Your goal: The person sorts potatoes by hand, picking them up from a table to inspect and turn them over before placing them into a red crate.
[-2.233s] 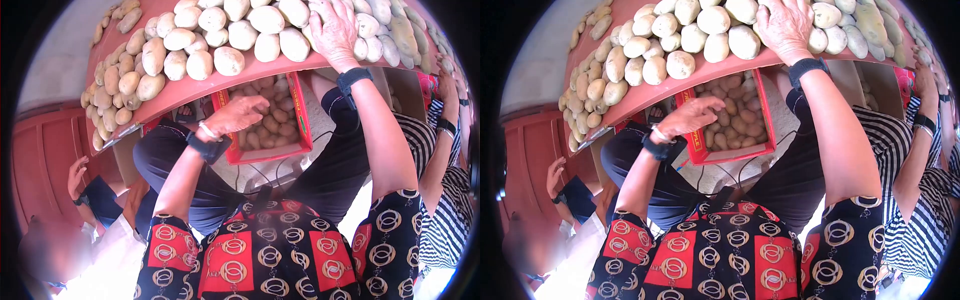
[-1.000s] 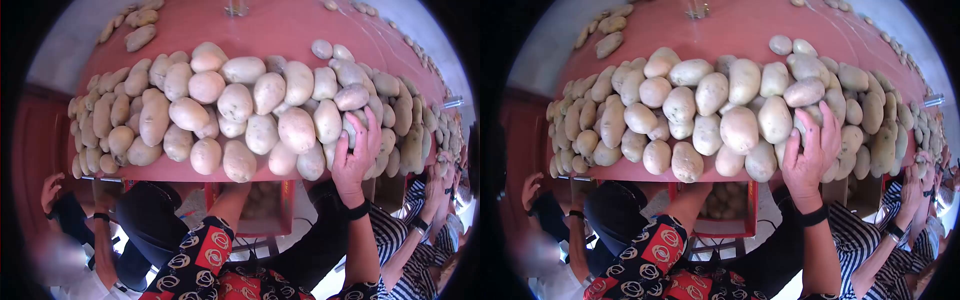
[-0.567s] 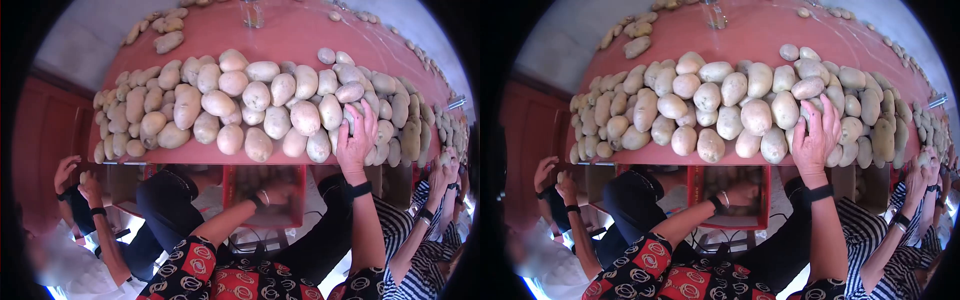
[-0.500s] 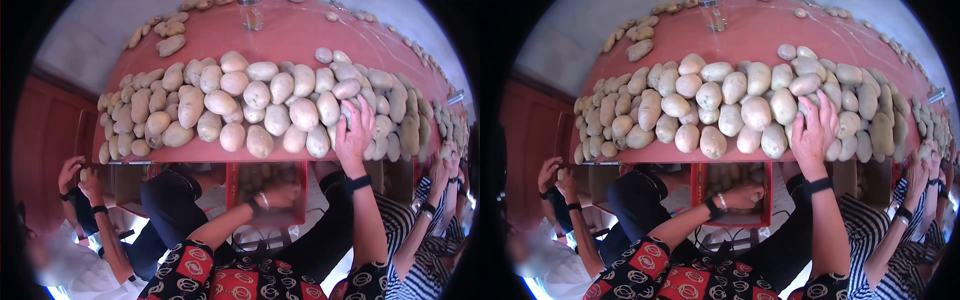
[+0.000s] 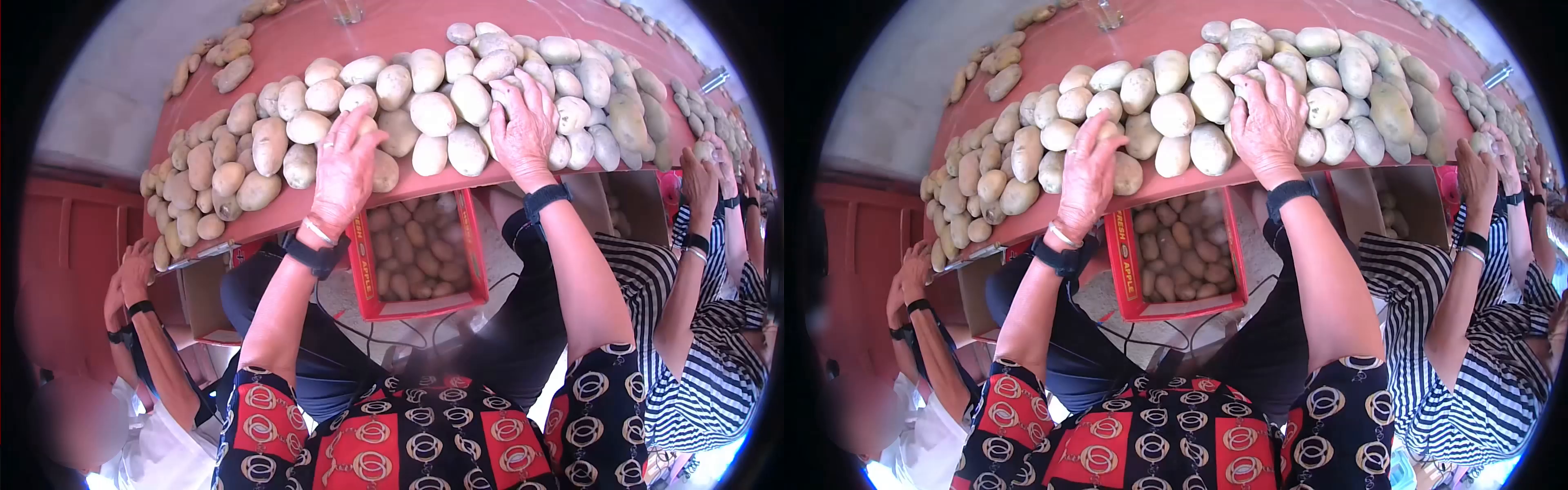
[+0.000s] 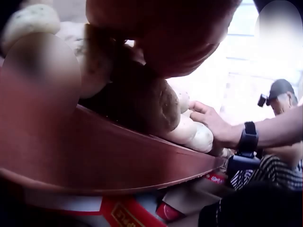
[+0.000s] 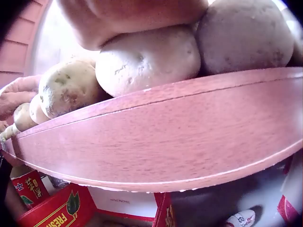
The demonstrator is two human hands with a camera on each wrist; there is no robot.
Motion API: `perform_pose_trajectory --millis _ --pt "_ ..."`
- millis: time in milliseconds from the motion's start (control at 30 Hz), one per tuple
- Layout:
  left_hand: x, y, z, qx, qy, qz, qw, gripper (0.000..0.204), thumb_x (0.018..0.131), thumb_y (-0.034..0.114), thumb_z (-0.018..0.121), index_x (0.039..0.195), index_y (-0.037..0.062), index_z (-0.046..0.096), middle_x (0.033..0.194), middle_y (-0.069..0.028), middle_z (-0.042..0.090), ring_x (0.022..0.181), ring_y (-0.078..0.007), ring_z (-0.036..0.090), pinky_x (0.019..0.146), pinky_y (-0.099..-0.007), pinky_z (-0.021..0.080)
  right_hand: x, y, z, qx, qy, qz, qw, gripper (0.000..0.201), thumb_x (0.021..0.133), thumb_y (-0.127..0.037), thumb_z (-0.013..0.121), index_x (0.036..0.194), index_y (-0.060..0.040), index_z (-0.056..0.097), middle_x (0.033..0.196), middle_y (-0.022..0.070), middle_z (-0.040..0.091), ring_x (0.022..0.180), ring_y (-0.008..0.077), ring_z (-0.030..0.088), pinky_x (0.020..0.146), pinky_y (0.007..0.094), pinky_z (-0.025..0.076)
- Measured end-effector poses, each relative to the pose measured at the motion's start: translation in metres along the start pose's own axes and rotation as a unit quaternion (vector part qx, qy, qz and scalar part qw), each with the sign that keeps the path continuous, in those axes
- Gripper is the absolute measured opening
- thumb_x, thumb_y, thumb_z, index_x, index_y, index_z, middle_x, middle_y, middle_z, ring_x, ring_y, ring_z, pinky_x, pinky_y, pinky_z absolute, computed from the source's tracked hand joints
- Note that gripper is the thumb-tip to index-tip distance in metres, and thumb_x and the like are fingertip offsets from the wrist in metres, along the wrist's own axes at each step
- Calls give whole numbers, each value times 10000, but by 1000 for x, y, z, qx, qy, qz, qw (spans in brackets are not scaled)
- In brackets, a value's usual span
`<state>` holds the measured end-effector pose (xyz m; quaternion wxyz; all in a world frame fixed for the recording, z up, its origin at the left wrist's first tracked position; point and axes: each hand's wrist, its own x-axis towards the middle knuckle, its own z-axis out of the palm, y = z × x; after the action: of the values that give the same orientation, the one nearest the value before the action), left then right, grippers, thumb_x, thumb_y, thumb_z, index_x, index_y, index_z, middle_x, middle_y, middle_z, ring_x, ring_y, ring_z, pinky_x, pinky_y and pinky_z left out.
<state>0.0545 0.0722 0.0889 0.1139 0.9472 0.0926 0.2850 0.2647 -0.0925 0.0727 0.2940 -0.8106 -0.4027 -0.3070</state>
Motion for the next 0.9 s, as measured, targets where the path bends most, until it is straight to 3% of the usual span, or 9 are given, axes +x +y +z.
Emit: perform_pose_trajectory --millis 67,200,333,433,567,700,767,833,900 --pt "0 1 0 42 -49 8 998 392 861 139 539 1253 123 539 1392 -115 425 1308 -340 361 1065 -485 259 4 1 0 -1 6 -1 1000 306 769 -188 597 1075 -197 618 1279 94 490 1193 296 428 947 474 335" --pt "-1 5 -10 14 -70 -2 997 474 889 199 527 1353 135 456 1447 -108 354 1352 -329 299 1086 -525 189 -1 2 -1 5 -7 -5 1000 328 782 -205 589 1109 -194 606 1293 94 477 1206 294 417 951 475 330" --pt "-14 -14 -32 35 166 -17 985 442 888 186 508 1302 35 470 1354 -211 423 1299 -370 347 1088 -478 215 0 2 0 -6 -11 -4 1000 346 791 -208 585 1135 -179 600 1309 99 471 1215 291 415 965 477 319" --pt "-41 -63 -31 104 238 -185 948 464 903 248 494 1317 45 440 1387 -221 374 1298 -392 327 1075 -503 218 0 3 -1 3 -17 -10 1000 356 791 -185 592 1147 -177 589 1314 96 471 1222 297 413 975 485 316" --pt "-59 -83 -24 272 133 -241 922 543 879 290 527 1374 111 393 1369 -137 420 1353 -404 232 1049 -609 155 1 6 -1 30 -18 -11 999 369 781 -163 602 1149 -178 587 1317 95 470 1239 309 406 1001 480 306" --pt "-61 -80 -16 241 104 -276 925 632 867 226 545 1433 122 283 1219 -101 574 1388 -340 198 1074 -589 55 7 -13 -27 65 -7 2 998 387 787 -114 605 1171 -154 580 1336 132 444 1266 328 382 1013 454 312" --pt "-64 -81 -17 238 104 -271 927 628 866 217 543 1432 127 287 1234 -98 564 1387 -343 197 1076 -590 55 5 -46 -53 206 -20 -9 978 314 798 -111 618 1111 -102 593 1228 152 530 1152 318 504 940 416 399" --pt "-66 -84 -21 235 106 -266 929 630 862 222 547 1429 129 290 1234 -101 563 1388 -341 195 1076 -594 53 -18 -75 -70 388 -241 141 878 195 809 -118 624 994 -55 620 1005 154 630 953 287 623 834 382 471" --pt "-64 -81 -19 227 97 -276 929 628 859 236 549 1424 131 296 1226 -103 564 1389 -339 196 1077 -594 56 -36 -104 -73 378 -427 86 817 132 809 -151 626 870 -34 622 813 156 651 799 294 654 732 411 499"
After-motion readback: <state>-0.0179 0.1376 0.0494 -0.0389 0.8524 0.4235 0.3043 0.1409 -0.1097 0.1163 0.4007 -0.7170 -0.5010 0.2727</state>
